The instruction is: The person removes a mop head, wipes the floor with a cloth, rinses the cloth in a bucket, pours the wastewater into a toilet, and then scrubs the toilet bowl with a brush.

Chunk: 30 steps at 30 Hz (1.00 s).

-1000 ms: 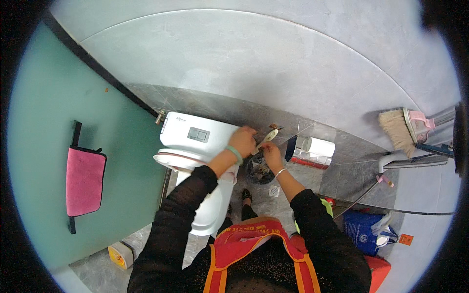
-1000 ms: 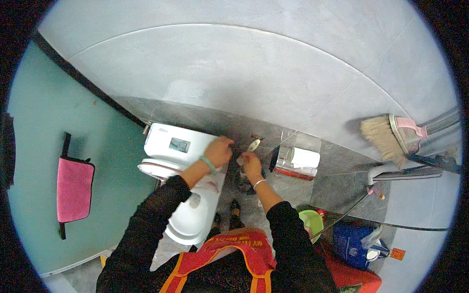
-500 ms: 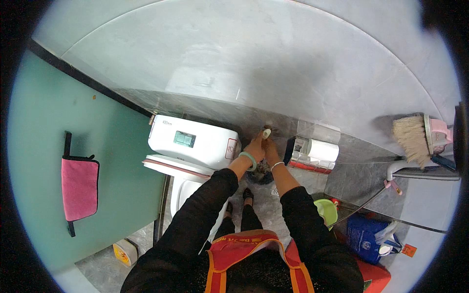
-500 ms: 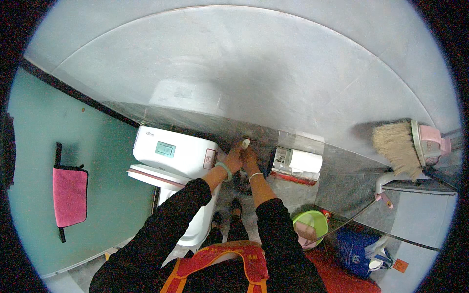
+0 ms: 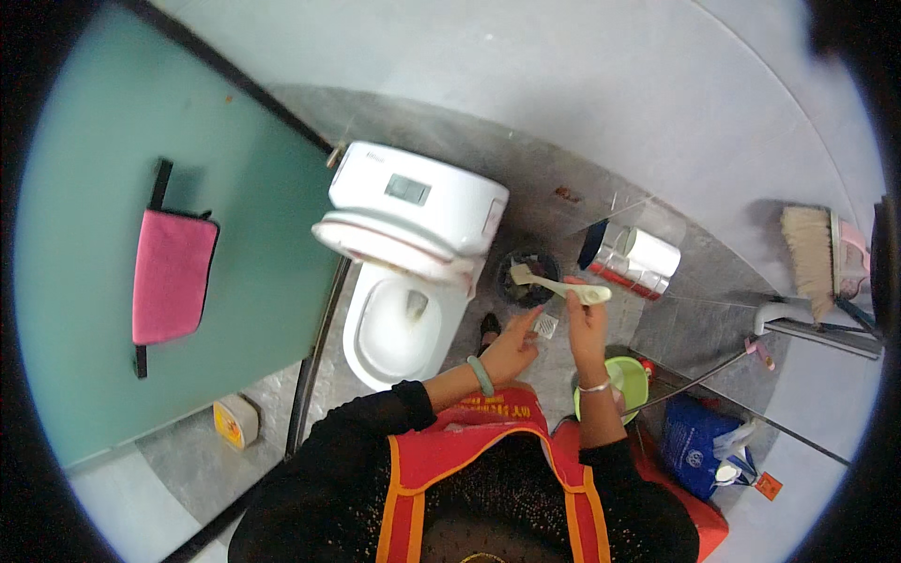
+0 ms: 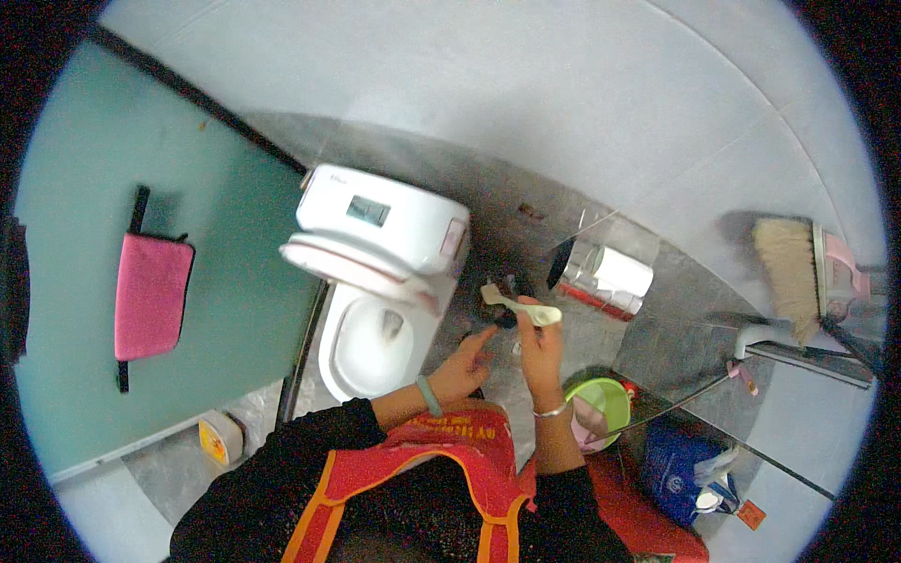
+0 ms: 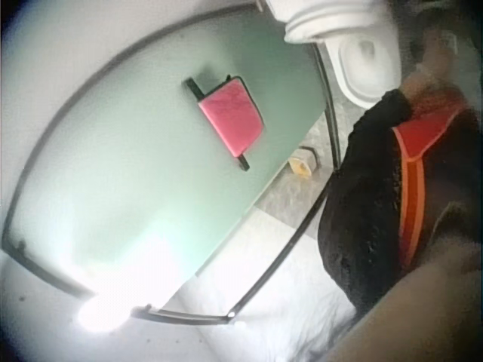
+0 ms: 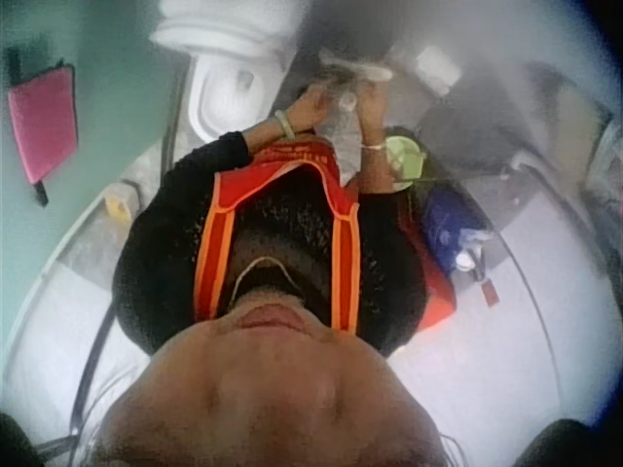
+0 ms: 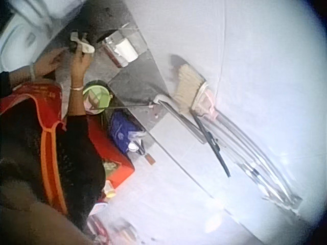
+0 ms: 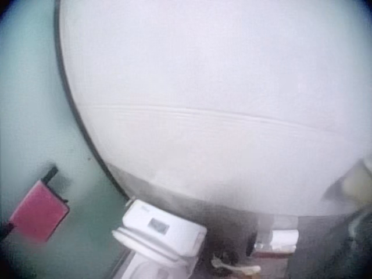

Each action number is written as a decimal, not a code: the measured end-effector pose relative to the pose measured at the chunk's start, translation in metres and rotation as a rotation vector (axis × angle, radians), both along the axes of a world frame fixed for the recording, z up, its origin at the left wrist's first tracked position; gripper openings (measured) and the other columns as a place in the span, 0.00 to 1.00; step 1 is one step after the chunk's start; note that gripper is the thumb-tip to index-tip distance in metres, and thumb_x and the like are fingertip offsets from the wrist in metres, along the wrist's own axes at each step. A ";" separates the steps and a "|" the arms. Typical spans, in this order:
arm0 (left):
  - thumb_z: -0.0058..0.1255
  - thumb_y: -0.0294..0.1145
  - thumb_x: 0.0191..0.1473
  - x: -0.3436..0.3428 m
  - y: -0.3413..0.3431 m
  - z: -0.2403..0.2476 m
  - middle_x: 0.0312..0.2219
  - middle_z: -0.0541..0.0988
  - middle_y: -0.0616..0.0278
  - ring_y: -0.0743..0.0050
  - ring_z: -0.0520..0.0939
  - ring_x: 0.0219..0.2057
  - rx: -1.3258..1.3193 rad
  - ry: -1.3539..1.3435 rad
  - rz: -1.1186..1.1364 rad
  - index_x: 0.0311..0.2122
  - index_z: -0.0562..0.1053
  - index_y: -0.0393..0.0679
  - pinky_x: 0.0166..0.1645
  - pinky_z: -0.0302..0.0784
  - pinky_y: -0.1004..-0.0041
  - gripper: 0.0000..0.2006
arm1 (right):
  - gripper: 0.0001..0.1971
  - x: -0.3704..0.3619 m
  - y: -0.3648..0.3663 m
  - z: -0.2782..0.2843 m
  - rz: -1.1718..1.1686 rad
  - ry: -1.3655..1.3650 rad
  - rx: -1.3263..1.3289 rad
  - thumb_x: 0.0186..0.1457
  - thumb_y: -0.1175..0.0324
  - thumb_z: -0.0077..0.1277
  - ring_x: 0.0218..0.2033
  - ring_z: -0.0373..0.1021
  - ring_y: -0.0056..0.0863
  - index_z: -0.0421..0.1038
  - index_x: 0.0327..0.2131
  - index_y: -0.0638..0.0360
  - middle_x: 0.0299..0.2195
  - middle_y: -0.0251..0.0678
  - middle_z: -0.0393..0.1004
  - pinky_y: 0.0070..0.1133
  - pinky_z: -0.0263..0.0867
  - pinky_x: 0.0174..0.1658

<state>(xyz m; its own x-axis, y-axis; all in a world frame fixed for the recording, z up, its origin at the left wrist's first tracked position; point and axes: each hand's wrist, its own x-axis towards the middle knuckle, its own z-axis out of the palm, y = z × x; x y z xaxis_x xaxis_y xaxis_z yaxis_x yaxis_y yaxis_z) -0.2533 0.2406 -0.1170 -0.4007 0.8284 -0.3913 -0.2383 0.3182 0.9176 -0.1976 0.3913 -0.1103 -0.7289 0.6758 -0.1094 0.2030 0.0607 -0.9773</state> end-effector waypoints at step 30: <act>0.39 0.31 0.52 0.106 -0.418 -0.072 0.22 0.72 0.61 0.70 0.75 0.23 -0.120 -1.112 0.612 0.37 0.64 0.39 0.28 0.74 0.69 0.09 | 0.20 0.101 -0.414 -0.095 0.534 -0.480 -0.777 0.55 0.60 0.42 0.41 0.66 0.27 0.61 0.45 0.64 0.39 0.39 0.69 0.21 0.64 0.42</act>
<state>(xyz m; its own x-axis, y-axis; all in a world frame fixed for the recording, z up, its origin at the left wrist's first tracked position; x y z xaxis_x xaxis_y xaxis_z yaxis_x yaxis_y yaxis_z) -0.1475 -0.1775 -0.1890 -0.1132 0.5615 -0.8197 -0.9934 -0.0489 0.1037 -0.0964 -0.0226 -0.2053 -0.6764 -0.0990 -0.7299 0.7099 -0.3517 -0.6102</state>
